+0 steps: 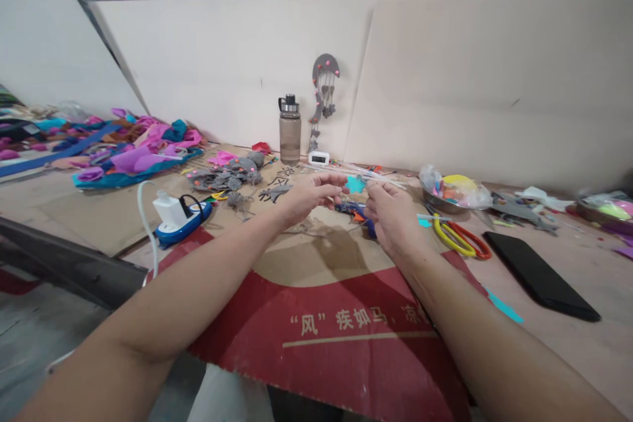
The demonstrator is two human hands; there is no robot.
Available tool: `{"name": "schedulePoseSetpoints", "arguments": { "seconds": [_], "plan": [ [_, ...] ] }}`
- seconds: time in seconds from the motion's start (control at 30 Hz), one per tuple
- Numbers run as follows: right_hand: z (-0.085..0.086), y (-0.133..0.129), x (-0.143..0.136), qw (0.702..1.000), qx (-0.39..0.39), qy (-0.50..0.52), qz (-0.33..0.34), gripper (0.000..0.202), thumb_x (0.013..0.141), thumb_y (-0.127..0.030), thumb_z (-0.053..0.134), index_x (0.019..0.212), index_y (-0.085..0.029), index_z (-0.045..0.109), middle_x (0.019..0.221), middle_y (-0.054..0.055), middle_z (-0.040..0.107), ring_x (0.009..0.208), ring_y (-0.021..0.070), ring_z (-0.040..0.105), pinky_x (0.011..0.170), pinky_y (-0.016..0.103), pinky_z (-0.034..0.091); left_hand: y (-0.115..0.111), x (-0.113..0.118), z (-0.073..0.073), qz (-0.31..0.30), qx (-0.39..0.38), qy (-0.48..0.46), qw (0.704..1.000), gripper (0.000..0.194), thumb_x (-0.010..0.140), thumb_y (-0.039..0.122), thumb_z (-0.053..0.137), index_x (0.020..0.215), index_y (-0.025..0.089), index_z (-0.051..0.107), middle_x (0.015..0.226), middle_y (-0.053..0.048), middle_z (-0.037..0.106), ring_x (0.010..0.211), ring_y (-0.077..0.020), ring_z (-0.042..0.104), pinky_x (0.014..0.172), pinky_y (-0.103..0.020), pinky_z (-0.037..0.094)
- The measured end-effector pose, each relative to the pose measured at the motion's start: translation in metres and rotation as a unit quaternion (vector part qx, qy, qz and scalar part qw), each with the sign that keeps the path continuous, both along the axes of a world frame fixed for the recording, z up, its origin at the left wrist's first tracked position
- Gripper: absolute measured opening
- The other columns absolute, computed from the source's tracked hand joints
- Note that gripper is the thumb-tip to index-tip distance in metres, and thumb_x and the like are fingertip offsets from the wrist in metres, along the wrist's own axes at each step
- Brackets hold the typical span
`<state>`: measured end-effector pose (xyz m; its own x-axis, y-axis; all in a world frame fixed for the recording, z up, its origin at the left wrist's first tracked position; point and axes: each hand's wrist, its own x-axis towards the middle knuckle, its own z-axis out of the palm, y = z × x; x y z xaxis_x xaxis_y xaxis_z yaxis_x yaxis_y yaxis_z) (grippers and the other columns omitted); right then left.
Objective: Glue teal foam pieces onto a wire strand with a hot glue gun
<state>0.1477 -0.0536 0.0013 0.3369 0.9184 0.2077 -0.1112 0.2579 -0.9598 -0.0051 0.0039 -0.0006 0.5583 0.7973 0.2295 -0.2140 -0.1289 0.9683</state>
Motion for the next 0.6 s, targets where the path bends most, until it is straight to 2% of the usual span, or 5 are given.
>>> {"name": "schedulePoseSetpoints", "arguments": {
  "seconds": [0.1, 0.17, 0.27, 0.47, 0.6],
  "plan": [
    [0.004, -0.001, 0.000, 0.998, -0.002, 0.058, -0.004, 0.030, 0.069, -0.023, 0.067, 0.061, -0.021, 0.039, 0.049, -0.012, 0.028, 0.041, 0.0024, 0.022, 0.038, 0.015, 0.020, 0.007, -0.002, -0.003, 0.080, -0.002, -0.023, 0.997, 0.012, 0.067, 0.012, 0.057, 0.077, 0.011, 0.064, 0.069, -0.002, 0.062, 0.053, -0.0060, 0.050, 0.053, -0.021, 0.039],
    [0.004, -0.002, -0.001, 0.997, 0.000, 0.078, 0.000, 0.032, 0.068, -0.021, 0.068, 0.060, -0.021, 0.037, 0.049, -0.012, 0.027, 0.041, 0.0019, 0.022, 0.037, 0.015, 0.019, 0.012, -0.004, -0.005, 0.110, -0.007, -0.034, 0.993, 0.006, 0.064, 0.012, 0.052, 0.059, 0.013, 0.056, 0.051, 0.003, 0.046, 0.043, -0.0048, 0.038, 0.045, -0.020, 0.028],
    [0.004, -0.002, -0.001, 0.996, -0.002, 0.085, 0.006, 0.033, 0.066, -0.023, 0.069, 0.059, -0.021, 0.037, 0.049, -0.012, 0.028, 0.041, 0.0017, 0.022, 0.037, 0.015, 0.020, 0.018, -0.008, -0.006, 0.118, -0.031, -0.043, 0.992, 0.012, 0.059, 0.014, 0.048, 0.048, 0.017, 0.042, 0.043, 0.007, 0.027, 0.037, -0.0035, 0.021, 0.041, -0.020, 0.016],
    [0.003, -0.001, -0.001, 0.998, -0.003, 0.067, 0.010, 0.033, 0.064, -0.031, 0.073, 0.061, -0.020, 0.042, 0.050, -0.011, 0.028, 0.043, 0.0026, 0.022, 0.037, 0.015, 0.019, 0.022, -0.013, -0.002, 0.132, -0.064, -0.034, 0.989, 0.019, 0.057, 0.016, 0.044, 0.044, 0.018, 0.031, 0.042, 0.007, 0.019, 0.036, -0.0029, 0.012, 0.041, -0.021, 0.005],
    [0.002, -0.001, 0.002, 0.998, 0.006, 0.060, 0.015, 0.034, 0.064, -0.034, 0.073, 0.062, -0.021, 0.042, 0.052, -0.011, 0.029, 0.043, 0.0027, 0.022, 0.038, 0.017, 0.019, 0.020, -0.011, -0.003, 0.133, -0.058, -0.038, 0.989, 0.009, 0.066, 0.018, 0.048, 0.056, 0.016, 0.049, 0.043, 0.009, 0.022, 0.036, -0.0033, 0.015, 0.040, -0.020, 0.012]
  ]
}}
